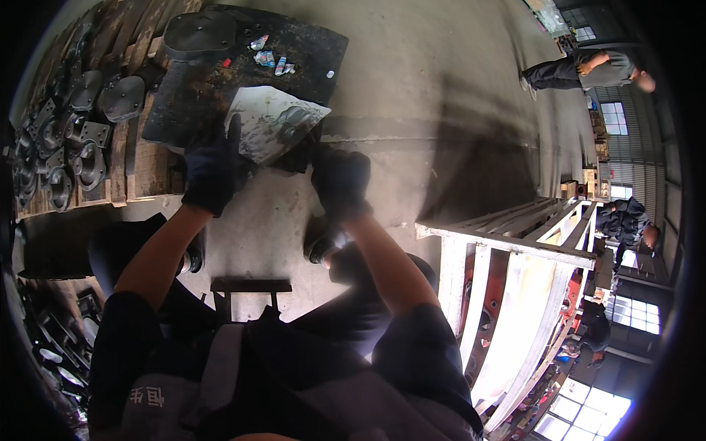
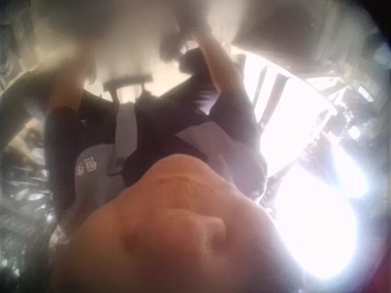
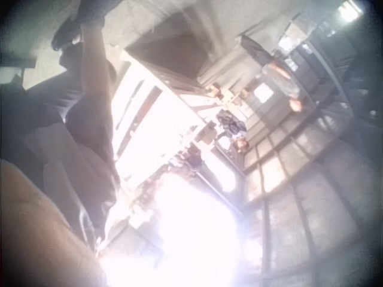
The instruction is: The person scrapes metal parts with a handheld scraper, then places them on a wooden pallet. The person repeats this process for several metal parts.
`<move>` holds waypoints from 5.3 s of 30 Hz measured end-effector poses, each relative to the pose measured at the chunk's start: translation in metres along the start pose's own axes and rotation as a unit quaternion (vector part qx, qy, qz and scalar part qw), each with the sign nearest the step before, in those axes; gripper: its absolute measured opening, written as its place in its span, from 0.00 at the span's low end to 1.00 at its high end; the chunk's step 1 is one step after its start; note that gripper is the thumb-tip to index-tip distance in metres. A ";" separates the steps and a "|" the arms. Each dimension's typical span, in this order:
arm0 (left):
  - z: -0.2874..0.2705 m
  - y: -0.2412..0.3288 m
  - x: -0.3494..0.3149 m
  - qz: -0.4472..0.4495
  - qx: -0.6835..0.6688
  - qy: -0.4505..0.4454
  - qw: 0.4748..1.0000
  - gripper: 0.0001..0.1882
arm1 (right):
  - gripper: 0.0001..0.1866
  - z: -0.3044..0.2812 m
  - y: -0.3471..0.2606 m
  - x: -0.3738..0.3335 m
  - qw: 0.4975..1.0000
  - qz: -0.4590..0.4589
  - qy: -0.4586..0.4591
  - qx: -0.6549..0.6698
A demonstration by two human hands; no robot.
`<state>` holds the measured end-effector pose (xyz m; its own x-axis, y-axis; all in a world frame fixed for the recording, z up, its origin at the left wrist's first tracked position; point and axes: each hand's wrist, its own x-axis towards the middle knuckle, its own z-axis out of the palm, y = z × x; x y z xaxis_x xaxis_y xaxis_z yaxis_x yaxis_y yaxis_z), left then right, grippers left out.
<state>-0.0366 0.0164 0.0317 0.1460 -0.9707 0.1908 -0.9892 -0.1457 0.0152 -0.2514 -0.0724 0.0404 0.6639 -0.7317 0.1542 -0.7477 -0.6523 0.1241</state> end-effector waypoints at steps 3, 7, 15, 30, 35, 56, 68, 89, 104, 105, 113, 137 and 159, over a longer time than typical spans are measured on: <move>0.010 0.001 -0.001 -0.009 0.023 -0.005 1.000 0.43 | 0.03 0.007 -0.008 -0.011 0.999 -0.008 -0.029 0.020; 0.000 0.003 0.001 -0.021 -0.003 -0.043 0.999 0.44 | 0.05 0.003 -0.013 -0.011 0.988 -0.016 0.059 0.141; -0.001 0.002 0.000 -0.015 -0.022 -0.040 0.999 0.44 | 0.07 -0.021 -0.029 -0.012 0.996 -0.055 -0.014 0.064; -0.003 -0.001 -0.007 0.005 -0.078 0.046 0.996 0.42 | 0.09 -0.007 0.036 0.015 0.809 0.186 -0.129 0.543; -0.003 0.009 -0.005 -0.009 -0.138 0.049 0.989 0.43 | 0.11 0.001 0.045 0.024 0.696 0.282 -0.135 0.646; 0.021 0.018 0.040 -0.057 0.056 0.010 0.997 0.37 | 0.08 -0.017 0.024 0.060 0.676 0.252 -0.078 0.688; -0.047 -0.065 -0.004 -0.004 -0.066 0.126 0.990 0.19 | 0.14 -0.020 -0.013 0.030 0.609 0.344 -0.154 0.698; -0.084 -0.071 -0.130 0.044 -0.077 -0.186 0.979 0.13 | 0.10 -0.113 -0.064 0.070 0.953 0.084 0.031 0.288; -0.017 -0.159 0.018 -0.067 -0.093 -0.021 0.993 0.18 | 0.15 -0.075 -0.168 -0.002 0.862 -0.225 -0.393 0.230; -0.007 -0.167 0.032 -0.093 -0.210 0.044 0.972 0.20 | 0.18 -0.070 -0.162 -0.006 0.867 -0.203 -0.386 0.241; -0.004 -0.152 0.117 -0.127 -0.441 0.078 0.885 0.34 | 0.04 -0.054 -0.122 -0.031 0.943 -0.191 -0.190 0.198; -0.021 -0.229 0.087 -0.381 -0.837 -0.067 0.386 0.16 | 0.16 -0.052 -0.132 -0.013 0.927 -0.117 -0.285 0.214; -0.019 -0.240 0.080 -0.405 -0.860 -0.045 0.306 0.19 | 0.22 0.019 -0.130 0.183 0.988 -0.131 0.078 0.039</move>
<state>0.2124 -0.0231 0.0623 0.2753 -0.7619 -0.5863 0.8412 -0.1044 0.5306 -0.0327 -0.1250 0.0336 0.8203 -0.5004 0.2770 -0.5434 -0.8330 0.1044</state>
